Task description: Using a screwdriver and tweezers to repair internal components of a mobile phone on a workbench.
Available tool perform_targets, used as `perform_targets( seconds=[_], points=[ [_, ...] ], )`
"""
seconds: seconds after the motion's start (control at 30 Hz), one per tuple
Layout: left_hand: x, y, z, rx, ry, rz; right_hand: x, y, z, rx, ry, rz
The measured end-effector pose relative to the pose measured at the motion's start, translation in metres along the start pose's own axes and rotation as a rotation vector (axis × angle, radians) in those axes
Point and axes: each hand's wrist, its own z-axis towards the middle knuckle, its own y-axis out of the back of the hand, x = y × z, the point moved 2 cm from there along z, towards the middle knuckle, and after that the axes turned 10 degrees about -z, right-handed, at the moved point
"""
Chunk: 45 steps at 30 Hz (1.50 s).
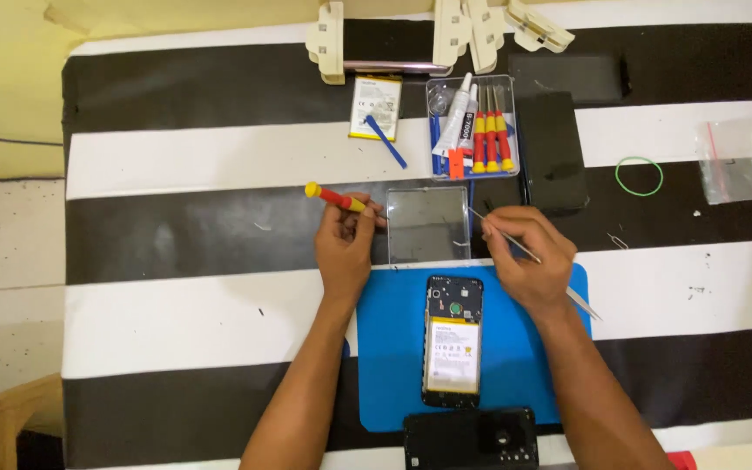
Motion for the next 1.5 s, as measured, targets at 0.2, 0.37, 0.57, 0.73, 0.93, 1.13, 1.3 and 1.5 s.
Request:
perform_targets(
  seconds=[0.2,0.37,0.57,0.73,0.93,1.13,1.3,1.5],
  points=[
    [-0.006,-0.002,-0.002,0.027,-0.065,0.042,0.036,0.046,-0.038,0.030,0.070,-0.131],
    [-0.005,-0.003,-0.004,0.037,-0.084,0.091,0.050,0.059,-0.100,0.062,0.056,-0.220],
    [-0.005,-0.005,-0.004,0.056,-0.076,0.138,0.056,0.065,-0.121,0.143,0.061,-0.273],
    [-0.004,-0.005,-0.003,0.064,-0.089,0.150,0.052,0.065,-0.127,0.169,0.095,-0.273],
    [-0.004,-0.005,-0.002,0.073,-0.103,0.149,0.051,0.064,-0.129,0.173,0.110,-0.258],
    [-0.003,-0.004,-0.004,0.077,-0.104,0.138,0.053,0.064,-0.128,0.179,0.108,-0.261],
    [-0.004,-0.004,-0.004,0.080,-0.103,0.145,0.053,0.063,-0.128,0.159,0.133,-0.251],
    [-0.004,-0.004,-0.004,0.071,-0.100,0.156,0.059,0.068,-0.117,0.174,-0.016,-0.190]
  ],
)
